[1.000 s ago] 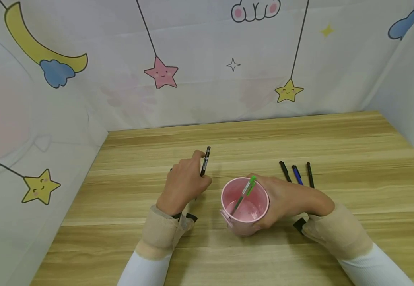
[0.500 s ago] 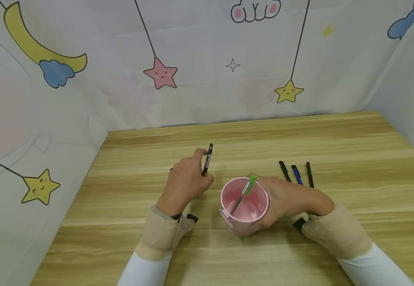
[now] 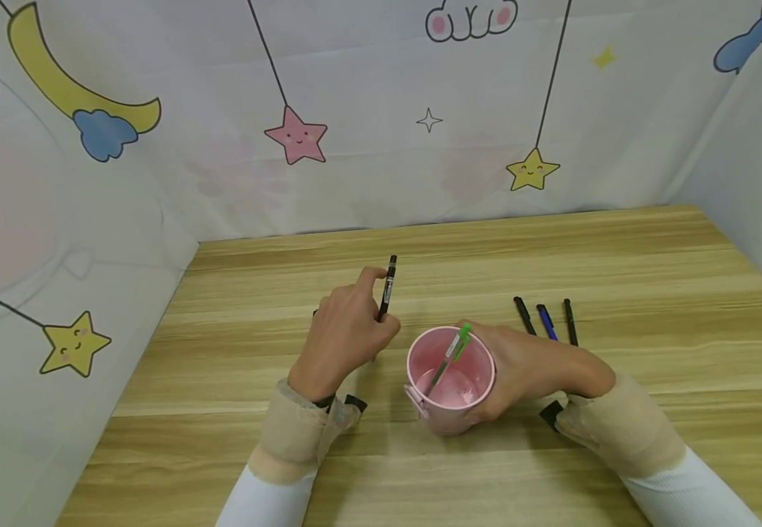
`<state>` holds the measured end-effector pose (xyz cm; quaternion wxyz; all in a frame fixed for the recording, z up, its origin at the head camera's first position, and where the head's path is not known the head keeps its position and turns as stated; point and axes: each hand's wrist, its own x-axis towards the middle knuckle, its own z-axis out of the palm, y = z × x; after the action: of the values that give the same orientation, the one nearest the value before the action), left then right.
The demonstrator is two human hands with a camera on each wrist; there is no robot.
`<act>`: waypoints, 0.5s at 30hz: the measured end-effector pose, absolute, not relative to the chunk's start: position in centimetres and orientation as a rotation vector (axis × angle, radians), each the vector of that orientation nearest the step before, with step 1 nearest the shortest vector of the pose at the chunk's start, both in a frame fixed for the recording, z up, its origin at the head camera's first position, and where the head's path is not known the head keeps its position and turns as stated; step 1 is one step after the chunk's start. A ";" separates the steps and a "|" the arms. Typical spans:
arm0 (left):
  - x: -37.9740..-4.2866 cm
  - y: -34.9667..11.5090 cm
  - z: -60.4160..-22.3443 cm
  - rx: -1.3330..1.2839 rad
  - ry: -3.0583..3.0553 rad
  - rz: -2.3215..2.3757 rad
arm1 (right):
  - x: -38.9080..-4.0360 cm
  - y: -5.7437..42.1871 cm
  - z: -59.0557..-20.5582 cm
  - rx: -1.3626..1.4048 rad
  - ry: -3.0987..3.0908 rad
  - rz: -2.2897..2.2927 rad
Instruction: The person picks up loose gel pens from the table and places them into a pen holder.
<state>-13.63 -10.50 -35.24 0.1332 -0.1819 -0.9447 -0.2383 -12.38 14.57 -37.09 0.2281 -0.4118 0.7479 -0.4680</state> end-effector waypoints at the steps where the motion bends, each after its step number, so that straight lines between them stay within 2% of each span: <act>1: -13.6 -10.5 -35.2 -0.530 -2.734 -0.697 | -12.5 14.6 -37.3 -1.129 2.065 -1.284; 15: -13.4 -10.2 -34.4 -0.567 -2.664 -0.782 | -12.2 14.6 -36.9 -1.135 2.180 -1.200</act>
<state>-13.44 -10.16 -34.41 0.1533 -0.1978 -0.9290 -0.2726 -12.20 14.59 -36.87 0.2018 -0.4064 0.7808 -0.4295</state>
